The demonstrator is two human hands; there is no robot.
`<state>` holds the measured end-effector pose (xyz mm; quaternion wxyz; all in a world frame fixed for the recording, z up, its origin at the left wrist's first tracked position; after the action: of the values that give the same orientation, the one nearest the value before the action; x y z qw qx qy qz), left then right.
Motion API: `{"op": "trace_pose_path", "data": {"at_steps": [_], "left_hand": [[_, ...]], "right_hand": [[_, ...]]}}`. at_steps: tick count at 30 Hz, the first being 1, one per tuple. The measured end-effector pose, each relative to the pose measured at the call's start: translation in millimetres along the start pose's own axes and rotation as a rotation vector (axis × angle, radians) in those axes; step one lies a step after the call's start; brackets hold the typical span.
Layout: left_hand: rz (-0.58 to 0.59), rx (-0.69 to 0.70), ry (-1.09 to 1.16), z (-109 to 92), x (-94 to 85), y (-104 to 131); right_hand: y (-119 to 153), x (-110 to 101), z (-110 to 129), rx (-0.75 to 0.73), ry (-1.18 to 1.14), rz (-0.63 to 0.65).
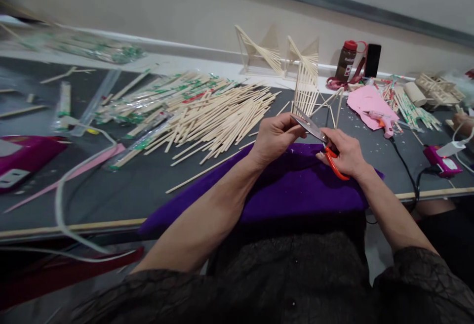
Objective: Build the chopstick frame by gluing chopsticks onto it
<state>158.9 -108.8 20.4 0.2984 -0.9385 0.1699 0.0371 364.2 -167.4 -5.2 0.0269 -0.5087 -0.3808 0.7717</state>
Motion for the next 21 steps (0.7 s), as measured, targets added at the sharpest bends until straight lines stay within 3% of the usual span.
{"op": "trace_pose_path", "data": {"at_steps": [8,21], "left_hand": [[0.1,-0.024,0.002,5.8,-1.0,0.3],[0.075,-0.062,0.007,9.1,3.5,1.2]], "right_hand": [[0.8,1.1,-3.6,0.0,0.001,0.033],[3.8,3.1,-4.6,-0.026,-0.059,0.034]]}}
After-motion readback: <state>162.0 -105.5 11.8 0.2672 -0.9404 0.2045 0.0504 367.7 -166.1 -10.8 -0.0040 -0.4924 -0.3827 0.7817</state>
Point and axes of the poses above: each hand's wrist, its own y-axis away from the middle knuckle, its own x-axis out of the palm, z = x × y, the point moved 1 cm from there along -y, towards the middle knuckle, and after that the axes turned 2 degrees about y, right-handed, at the moved point
